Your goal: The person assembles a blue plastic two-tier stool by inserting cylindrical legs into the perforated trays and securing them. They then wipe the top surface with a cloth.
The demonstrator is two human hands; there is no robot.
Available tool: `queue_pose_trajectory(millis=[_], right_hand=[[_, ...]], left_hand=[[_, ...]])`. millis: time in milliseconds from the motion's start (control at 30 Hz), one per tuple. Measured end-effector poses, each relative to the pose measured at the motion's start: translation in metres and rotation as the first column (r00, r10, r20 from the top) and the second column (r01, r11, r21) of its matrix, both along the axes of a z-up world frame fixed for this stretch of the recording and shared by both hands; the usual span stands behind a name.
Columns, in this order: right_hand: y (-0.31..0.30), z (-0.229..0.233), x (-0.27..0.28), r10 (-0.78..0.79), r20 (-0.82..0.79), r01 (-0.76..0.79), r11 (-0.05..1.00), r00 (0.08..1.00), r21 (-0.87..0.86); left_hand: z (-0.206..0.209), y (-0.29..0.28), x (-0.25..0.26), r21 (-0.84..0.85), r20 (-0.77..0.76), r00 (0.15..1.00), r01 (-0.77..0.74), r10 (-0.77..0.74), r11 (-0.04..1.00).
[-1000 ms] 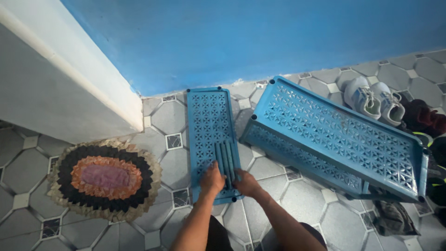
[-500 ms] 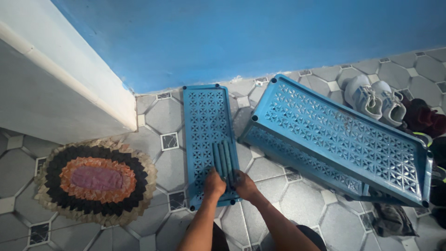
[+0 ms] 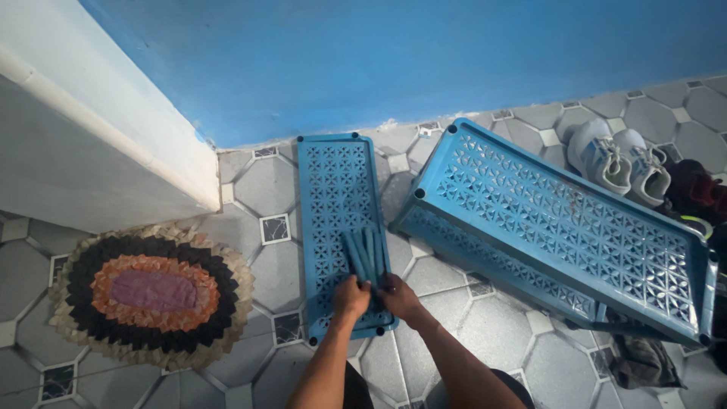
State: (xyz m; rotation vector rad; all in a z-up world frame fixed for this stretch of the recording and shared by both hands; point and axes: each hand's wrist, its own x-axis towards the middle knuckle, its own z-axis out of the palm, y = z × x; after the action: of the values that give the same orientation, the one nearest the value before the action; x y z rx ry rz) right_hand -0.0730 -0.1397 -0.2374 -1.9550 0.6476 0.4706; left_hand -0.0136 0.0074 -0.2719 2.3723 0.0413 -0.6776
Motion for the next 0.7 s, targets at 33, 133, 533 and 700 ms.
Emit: queue_pose_trajectory(millis=[33,133,533,700], right_hand=[[0.002,-0.001,0.001,-0.038,-0.027,0.039,0.997,0.999,0.070],[0.007,-0.009,0.001,-0.078,-0.048,0.082,0.991,0.996,0.104],[0.003,-0.019,0.000,-0.011,0.131,0.005,0.999,0.991,0.039],[0.008,0.002,0.002,0.025,0.199,0.003,0.990,0.980,-0.140]], left_hand=[[-0.002,-0.003,0.000,-0.003,-0.027,1.000,0.006,-0.006,1.000],[-0.010,-0.008,0.000,-0.032,-0.057,0.998,0.007,-0.009,0.999],[-0.033,-0.001,0.007,-0.110,0.034,0.993,-0.109,0.113,0.988],[-0.014,0.000,0.005,-0.307,0.137,0.983,-0.074,0.121,0.949]])
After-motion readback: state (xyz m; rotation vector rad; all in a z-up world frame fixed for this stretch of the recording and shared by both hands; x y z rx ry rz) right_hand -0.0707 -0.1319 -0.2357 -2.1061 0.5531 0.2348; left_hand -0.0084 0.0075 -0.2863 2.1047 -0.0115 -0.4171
